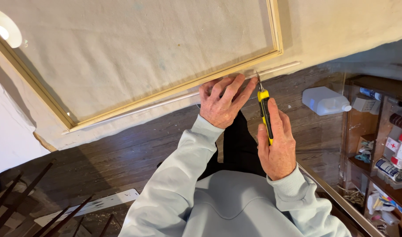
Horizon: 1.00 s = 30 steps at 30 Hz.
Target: The person uses a utility knife to cut thin wooden sticks to length against a wooden frame. They repeatedly measure, cut, and inspect the sticks, placing trimmed pieces aside and continuing the process on additional sticks.
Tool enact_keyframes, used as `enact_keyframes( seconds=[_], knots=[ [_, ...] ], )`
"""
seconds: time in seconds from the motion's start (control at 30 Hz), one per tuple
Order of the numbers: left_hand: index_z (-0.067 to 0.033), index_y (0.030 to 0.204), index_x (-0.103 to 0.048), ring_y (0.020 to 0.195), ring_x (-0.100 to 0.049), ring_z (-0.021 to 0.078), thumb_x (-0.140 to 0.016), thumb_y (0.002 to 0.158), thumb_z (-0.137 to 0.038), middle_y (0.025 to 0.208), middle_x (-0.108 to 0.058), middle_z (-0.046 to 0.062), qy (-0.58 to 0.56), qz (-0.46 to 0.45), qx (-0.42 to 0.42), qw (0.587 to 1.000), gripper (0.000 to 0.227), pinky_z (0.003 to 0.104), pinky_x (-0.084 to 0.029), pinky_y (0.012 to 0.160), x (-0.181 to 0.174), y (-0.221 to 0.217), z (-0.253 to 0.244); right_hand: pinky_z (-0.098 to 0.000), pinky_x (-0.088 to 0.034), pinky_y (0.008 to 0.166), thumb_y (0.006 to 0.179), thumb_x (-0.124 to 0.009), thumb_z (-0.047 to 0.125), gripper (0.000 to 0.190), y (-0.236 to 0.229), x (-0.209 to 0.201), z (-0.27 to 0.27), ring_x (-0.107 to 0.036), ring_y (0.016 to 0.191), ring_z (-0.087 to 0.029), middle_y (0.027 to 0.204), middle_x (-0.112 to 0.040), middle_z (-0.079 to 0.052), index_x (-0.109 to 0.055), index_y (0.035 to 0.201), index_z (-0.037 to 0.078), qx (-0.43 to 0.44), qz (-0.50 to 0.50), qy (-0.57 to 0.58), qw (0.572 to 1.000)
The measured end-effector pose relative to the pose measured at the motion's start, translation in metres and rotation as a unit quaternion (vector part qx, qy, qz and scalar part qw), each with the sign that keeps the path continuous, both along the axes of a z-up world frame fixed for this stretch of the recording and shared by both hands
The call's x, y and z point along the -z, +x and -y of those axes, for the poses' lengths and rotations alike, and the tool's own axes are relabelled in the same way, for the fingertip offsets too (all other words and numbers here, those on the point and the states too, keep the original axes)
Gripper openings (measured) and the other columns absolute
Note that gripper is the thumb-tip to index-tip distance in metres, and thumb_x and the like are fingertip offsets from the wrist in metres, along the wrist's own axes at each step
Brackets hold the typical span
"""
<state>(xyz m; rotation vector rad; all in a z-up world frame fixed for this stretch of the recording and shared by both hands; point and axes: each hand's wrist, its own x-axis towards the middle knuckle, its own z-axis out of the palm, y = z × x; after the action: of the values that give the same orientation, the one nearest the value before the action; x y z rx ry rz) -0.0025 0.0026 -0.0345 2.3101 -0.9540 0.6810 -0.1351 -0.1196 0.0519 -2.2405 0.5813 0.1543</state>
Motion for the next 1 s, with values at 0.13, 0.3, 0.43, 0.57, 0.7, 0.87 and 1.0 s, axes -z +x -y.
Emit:
enact_keyframes(
  seconds=[0.13, 0.3, 0.43, 0.57, 0.7, 0.87, 1.0],
  knots=[
    [-0.0196, 0.127, -0.079, 0.1, -0.065, 0.0226, -0.055, 0.113, -0.011, 0.117, -0.071, 0.007, -0.004, 0.001, -0.004, 1.0, 0.03, 0.04, -0.051, 0.089, 0.001, 0.001, 0.001, -0.0527, -0.063, 0.07, 0.112, -0.053, 0.016, 0.058, 0.003, -0.003, -0.002, -0.076, 0.098, -0.044, 0.142, -0.059, -0.019, -0.043, 0.169, 0.017, -0.004, 0.003, -0.02, 1.0],
    [-0.0178, 0.126, -0.08, 0.1, -0.066, 0.0216, -0.052, 0.113, -0.01, 0.117, -0.072, 0.007, -0.008, -0.006, 0.008, 1.0, 0.031, 0.039, -0.051, 0.09, -0.001, 0.002, -0.002, -0.057, -0.061, 0.078, 0.111, -0.054, 0.016, 0.059, 0.003, -0.001, -0.003, -0.071, 0.109, -0.052, 0.144, -0.058, -0.018, -0.043, 0.169, 0.018, -0.002, -0.005, -0.034, 0.999],
    [-0.0152, 0.123, -0.081, 0.098, -0.067, 0.0212, -0.057, 0.112, -0.007, 0.115, -0.072, 0.007, -0.022, -0.01, 0.012, 1.0, 0.028, 0.039, -0.052, 0.091, -0.005, 0.003, -0.001, -0.0629, -0.059, 0.083, 0.11, -0.054, 0.018, 0.063, 0.002, 0.003, -0.005, -0.067, 0.111, -0.056, 0.145, -0.058, -0.019, -0.037, 0.17, 0.019, 0.002, -0.033, -0.036, 0.999],
    [-0.0147, 0.123, -0.081, 0.098, -0.067, 0.0216, -0.057, 0.112, -0.007, 0.116, -0.073, 0.007, -0.02, -0.01, 0.018, 1.0, 0.027, 0.04, -0.053, 0.091, -0.005, 0.002, -0.002, -0.0647, -0.059, 0.084, 0.111, -0.051, 0.017, 0.062, 0.0, 0.006, -0.006, -0.066, 0.113, -0.058, 0.147, -0.057, -0.02, -0.035, 0.171, 0.018, 0.006, -0.037, -0.03, 0.999],
    [-0.014, 0.122, -0.081, 0.099, -0.066, 0.0216, -0.054, 0.114, -0.008, 0.116, -0.072, 0.007, -0.02, -0.007, 0.016, 1.0, 0.029, 0.04, -0.05, 0.094, -0.006, 0.004, -0.001, -0.0645, -0.059, 0.085, 0.111, -0.05, 0.02, 0.063, -0.005, 0.013, -0.003, -0.066, 0.114, -0.056, 0.146, -0.059, -0.021, -0.033, 0.171, 0.02, 0.006, -0.059, -0.025, 0.998],
    [-0.0138, 0.12, -0.081, 0.099, -0.066, 0.0215, -0.054, 0.113, -0.008, 0.116, -0.072, 0.007, -0.018, -0.001, 0.019, 1.0, 0.029, 0.041, -0.051, 0.094, -0.006, 0.004, -0.002, -0.0674, -0.058, 0.084, 0.11, -0.051, 0.021, 0.061, -0.001, 0.013, -0.002, -0.067, 0.11, -0.058, 0.147, -0.06, -0.024, -0.035, 0.168, 0.017, 0.0, -0.065, -0.041, 0.997],
    [-0.0136, 0.123, -0.08, 0.101, -0.067, 0.0215, -0.053, 0.113, -0.008, 0.117, -0.071, 0.007, -0.013, 0.0, 0.026, 1.0, 0.029, 0.04, -0.051, 0.094, -0.002, 0.001, -0.005, -0.0684, -0.058, 0.083, 0.107, -0.052, 0.023, 0.058, -0.001, 0.019, 0.001, -0.068, 0.107, -0.059, 0.146, -0.062, -0.024, -0.039, 0.163, 0.016, -0.017, -0.079, -0.045, 0.996]
  ],
)
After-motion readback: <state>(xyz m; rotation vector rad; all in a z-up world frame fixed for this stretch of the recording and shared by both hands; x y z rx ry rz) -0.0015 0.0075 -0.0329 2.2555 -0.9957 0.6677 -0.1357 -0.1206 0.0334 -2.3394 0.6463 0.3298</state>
